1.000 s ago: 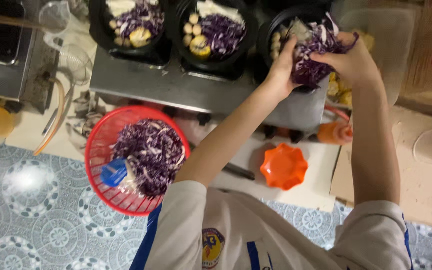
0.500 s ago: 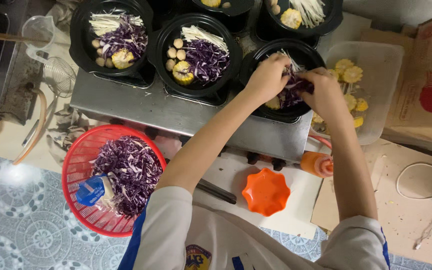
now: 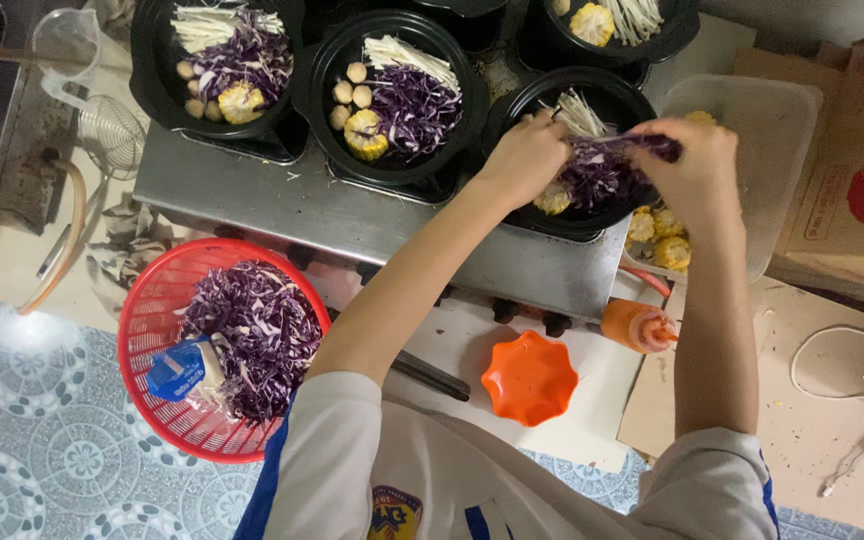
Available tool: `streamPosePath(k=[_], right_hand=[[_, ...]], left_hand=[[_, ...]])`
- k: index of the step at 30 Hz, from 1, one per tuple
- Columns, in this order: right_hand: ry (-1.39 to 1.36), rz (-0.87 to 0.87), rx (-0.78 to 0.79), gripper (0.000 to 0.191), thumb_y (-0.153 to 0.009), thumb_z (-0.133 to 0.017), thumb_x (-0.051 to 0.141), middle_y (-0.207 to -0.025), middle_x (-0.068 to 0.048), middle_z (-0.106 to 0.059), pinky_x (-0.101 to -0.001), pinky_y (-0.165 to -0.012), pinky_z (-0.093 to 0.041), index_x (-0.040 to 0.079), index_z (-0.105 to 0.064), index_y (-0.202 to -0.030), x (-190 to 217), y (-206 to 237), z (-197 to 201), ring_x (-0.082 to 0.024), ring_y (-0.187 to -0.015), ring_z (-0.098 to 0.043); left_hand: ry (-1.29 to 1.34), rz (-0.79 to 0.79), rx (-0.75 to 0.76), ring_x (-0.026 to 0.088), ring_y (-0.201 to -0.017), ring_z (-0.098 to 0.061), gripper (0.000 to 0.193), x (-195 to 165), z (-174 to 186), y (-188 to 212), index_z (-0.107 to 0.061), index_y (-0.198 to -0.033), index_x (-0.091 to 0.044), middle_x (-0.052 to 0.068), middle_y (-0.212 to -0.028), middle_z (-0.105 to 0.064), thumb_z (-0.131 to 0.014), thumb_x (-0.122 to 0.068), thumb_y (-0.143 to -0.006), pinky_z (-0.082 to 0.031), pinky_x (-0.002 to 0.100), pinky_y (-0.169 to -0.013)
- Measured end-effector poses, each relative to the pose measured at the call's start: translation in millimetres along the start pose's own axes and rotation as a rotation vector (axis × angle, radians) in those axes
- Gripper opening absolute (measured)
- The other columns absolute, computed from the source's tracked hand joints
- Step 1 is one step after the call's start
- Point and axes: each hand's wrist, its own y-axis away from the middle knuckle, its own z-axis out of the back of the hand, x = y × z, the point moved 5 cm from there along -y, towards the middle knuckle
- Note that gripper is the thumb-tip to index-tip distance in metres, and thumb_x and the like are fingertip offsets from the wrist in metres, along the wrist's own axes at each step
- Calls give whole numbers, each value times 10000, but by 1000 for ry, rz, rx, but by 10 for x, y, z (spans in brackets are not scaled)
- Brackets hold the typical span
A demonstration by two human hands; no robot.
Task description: The person places round balls from a bag into several black bowls that already contain enoki mushrooms and corn. Then they add shredded purple cabbage from a red basket into the same bowls.
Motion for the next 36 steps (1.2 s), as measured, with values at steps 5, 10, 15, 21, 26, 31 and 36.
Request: streamPosePath(k=[5, 10, 15, 21, 26, 31, 36], right_hand=[[-229, -56, -66, 134, -1034, -759, -25, -999, -121, -759, -249, -697, -594, -14, -761, -1167, 18, 4, 153, -134, -819, -736], [-567, -142, -61, 141, -1039, -755, -23, -1009, -122, -741, -275, -769, -613, -51, -713, -1170, 209, 20, 179, -142, -849, -737], [-525, -117, 145, 181, -1008, -720, 1, -986, -110, -755, -281, -763, -630, -29, -710, -1186, 837, 56, -272, -151, -854, -758], [-609, -32, 488, 200, -891, -770, 37, -891, -85, -793, -270, -735, -623, 5, -759, -1088, 1960, 483, -1589, -132, -789, -762], [-675, 168, 612, 254, -846, -809, 150, -976, -117, -790, -308, -761, -604, 36, -754, -1066, 2773, 1065, -3113, -198, -829, -780], [-293, 359, 640, 306, -843, -792, 151, -1093, -172, -743, -406, -952, -566, 54, -736, -1127, 3130, 1631, -4207, -334, -1061, -723], [172, 321, 959, 853, -654, -880, 193, -1485, -256, -387, -583, -987, -472, 132, -519, -1425, 3254, 2114, -4598, -534, -1279, -421]], left_hand=[[236, 66, -169, 310, -1045, -665, 181, 42, 275, 68, -792, -934, -52, 127, -1036, -717, -729, -50, -765, -570, 415, -842], [619, 117, -429, 222, -861, -723, 118, 160, 740, 379, -771, -981, -46, 97, -960, -741, -782, -82, -869, -579, 322, -772], [987, 378, -523, 77, -832, -677, 111, 448, 1080, 1082, -751, -1045, -34, 29, -930, -749, -718, -137, -1020, -541, 225, -710], [1080, 453, -716, 81, -989, -695, 155, 756, 1325, 2617, -689, -1079, 23, 33, -1062, -748, -665, -124, -1039, -561, 228, -888], [1093, 713, -855, 103, -932, -668, 140, 1090, 1186, 4121, -688, -1031, 29, 49, -993, -727, -644, -101, -1060, -554, 247, -880], [878, 807, -864, 119, -972, -689, 162, 1184, 1051, 5104, -698, -1032, 29, 52, -1017, -740, -585, -87, -1026, -559, 251, -914], [815, 978, -737, 108, -907, -698, 153, 1069, 924, 5499, -696, -1073, 9, 82, -974, -748, -661, -120, -998, -544, 251, -834]])
